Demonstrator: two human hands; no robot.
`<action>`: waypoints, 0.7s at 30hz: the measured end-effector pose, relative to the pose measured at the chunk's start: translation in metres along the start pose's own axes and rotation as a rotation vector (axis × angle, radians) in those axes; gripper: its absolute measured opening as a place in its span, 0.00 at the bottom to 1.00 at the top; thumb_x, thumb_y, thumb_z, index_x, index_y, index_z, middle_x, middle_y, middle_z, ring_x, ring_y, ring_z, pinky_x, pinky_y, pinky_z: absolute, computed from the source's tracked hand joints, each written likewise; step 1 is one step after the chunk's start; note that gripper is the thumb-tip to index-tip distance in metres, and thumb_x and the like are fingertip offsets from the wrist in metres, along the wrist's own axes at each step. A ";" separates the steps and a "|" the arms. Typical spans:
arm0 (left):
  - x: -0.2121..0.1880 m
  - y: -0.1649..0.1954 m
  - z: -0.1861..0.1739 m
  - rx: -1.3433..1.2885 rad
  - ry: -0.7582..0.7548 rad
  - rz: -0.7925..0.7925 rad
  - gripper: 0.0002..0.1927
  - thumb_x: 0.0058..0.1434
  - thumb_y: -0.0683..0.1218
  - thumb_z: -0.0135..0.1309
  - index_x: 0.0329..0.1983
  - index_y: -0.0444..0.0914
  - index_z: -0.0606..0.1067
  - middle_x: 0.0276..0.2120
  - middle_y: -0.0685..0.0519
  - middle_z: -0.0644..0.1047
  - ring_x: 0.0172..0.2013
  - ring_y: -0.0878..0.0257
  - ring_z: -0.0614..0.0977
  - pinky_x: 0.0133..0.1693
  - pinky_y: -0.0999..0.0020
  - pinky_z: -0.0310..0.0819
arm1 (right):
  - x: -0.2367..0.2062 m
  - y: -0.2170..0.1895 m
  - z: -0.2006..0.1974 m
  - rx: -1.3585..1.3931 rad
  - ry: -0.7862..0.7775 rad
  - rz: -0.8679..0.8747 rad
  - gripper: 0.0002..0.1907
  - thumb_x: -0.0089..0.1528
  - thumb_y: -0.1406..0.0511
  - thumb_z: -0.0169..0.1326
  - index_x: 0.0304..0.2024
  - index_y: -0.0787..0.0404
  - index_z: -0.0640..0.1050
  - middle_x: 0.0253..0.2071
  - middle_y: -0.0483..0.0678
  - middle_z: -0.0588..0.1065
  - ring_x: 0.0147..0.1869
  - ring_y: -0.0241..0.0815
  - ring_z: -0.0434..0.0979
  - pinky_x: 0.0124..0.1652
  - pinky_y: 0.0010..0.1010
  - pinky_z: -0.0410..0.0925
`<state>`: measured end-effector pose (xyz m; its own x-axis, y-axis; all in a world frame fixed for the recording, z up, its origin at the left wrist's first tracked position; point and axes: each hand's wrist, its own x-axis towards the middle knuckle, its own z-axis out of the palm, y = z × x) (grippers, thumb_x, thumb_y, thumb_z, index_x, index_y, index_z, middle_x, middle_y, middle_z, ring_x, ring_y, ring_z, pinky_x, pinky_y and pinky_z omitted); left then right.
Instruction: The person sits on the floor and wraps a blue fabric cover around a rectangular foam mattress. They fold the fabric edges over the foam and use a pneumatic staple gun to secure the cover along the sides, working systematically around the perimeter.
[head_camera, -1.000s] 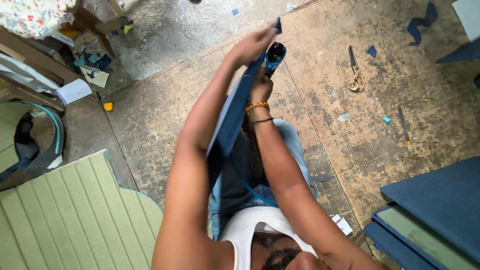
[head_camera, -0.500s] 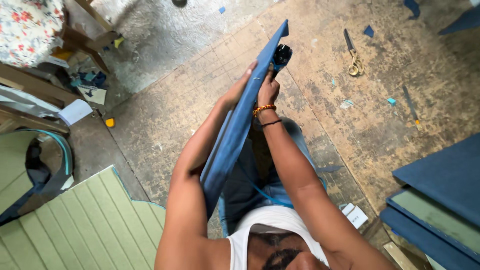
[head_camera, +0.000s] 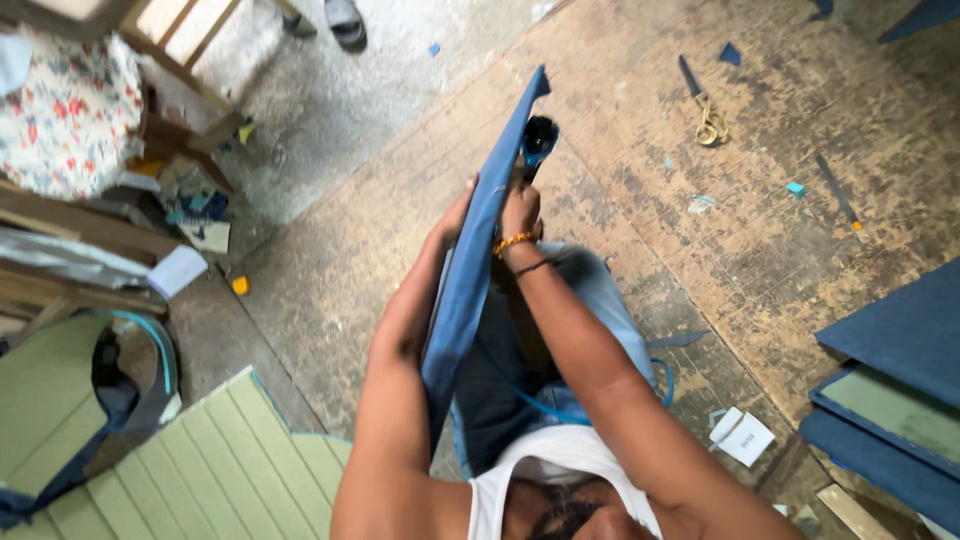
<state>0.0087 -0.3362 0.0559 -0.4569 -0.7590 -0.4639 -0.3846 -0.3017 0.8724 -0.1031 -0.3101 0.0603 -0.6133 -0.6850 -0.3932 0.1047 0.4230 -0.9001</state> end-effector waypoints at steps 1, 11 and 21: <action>0.002 0.001 0.004 -0.031 -0.025 0.006 0.36 0.74 0.65 0.28 0.79 0.45 0.52 0.75 0.42 0.59 0.75 0.50 0.56 0.72 0.58 0.45 | 0.000 -0.002 0.003 0.026 0.026 -0.030 0.43 0.63 0.35 0.41 0.26 0.67 0.81 0.20 0.52 0.78 0.25 0.41 0.76 0.30 0.39 0.69; -0.015 0.043 -0.023 0.137 -0.027 0.534 0.30 0.80 0.52 0.36 0.80 0.38 0.49 0.79 0.38 0.52 0.79 0.49 0.50 0.74 0.61 0.42 | -0.007 0.005 0.035 0.180 -0.061 -0.114 0.38 0.69 0.43 0.44 0.26 0.71 0.79 0.19 0.55 0.74 0.23 0.42 0.71 0.27 0.40 0.65; -0.042 0.028 -0.069 0.748 0.318 0.589 0.33 0.73 0.40 0.43 0.80 0.42 0.49 0.69 0.28 0.66 0.68 0.35 0.69 0.66 0.52 0.64 | -0.032 0.005 0.084 0.197 -0.158 -0.387 0.32 0.71 0.50 0.43 0.24 0.67 0.79 0.19 0.55 0.76 0.22 0.47 0.74 0.29 0.39 0.66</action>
<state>0.0729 -0.3525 0.1101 -0.5434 -0.8225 0.1682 -0.6214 0.5288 0.5782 -0.0174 -0.3354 0.0531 -0.5116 -0.8586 -0.0317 0.0475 0.0086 -0.9988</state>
